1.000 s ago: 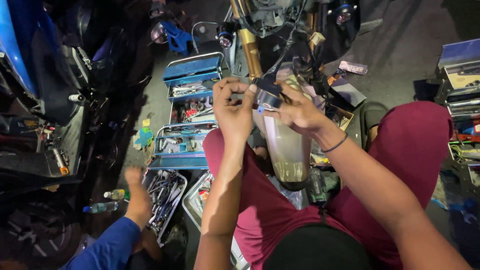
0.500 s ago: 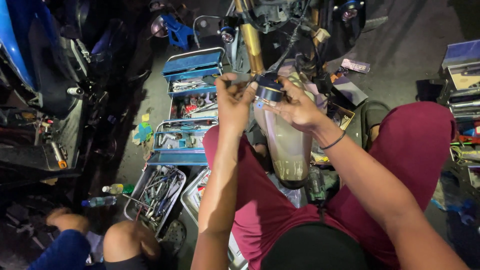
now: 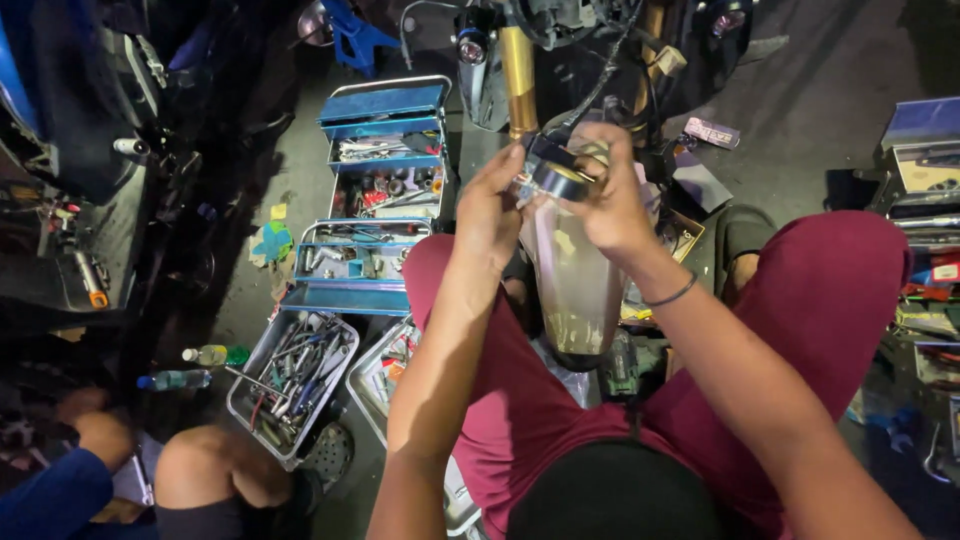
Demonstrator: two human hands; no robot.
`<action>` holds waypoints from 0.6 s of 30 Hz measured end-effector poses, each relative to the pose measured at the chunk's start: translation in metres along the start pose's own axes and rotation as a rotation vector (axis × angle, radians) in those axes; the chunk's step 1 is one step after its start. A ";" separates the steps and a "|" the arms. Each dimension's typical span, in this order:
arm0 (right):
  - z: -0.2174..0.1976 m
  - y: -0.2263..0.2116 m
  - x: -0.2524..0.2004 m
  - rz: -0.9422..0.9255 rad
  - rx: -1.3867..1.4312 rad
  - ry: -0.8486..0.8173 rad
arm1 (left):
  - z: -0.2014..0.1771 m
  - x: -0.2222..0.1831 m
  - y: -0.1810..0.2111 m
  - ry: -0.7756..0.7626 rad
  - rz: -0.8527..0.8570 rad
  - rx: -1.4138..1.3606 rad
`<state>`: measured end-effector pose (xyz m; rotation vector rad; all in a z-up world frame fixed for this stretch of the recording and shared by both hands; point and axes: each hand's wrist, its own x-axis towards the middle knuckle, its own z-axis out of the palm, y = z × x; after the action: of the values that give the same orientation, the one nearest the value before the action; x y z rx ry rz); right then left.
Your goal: Wrapping electrical tape around a wire harness and securing components on a motorcycle.
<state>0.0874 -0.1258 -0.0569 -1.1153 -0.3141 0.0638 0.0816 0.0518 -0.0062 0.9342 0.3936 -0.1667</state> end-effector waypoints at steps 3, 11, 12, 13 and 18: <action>0.008 -0.009 -0.006 0.025 -0.158 0.108 | 0.008 0.001 -0.002 0.123 0.216 0.106; 0.007 -0.012 0.003 -0.029 -0.582 -0.007 | -0.002 0.015 -0.016 0.186 0.519 0.235; 0.020 -0.021 0.005 -0.031 -0.583 -0.006 | 0.000 0.011 -0.014 0.184 0.521 0.235; 0.032 -0.029 0.004 0.052 -0.480 0.024 | 0.002 0.006 -0.014 0.238 0.641 0.333; 0.051 -0.047 0.005 0.228 0.040 0.136 | 0.008 -0.006 -0.019 0.303 0.925 0.460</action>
<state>0.0727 -0.1005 0.0063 -1.1067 -0.0634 0.1947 0.0724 0.0336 -0.0140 1.5146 0.1657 0.7667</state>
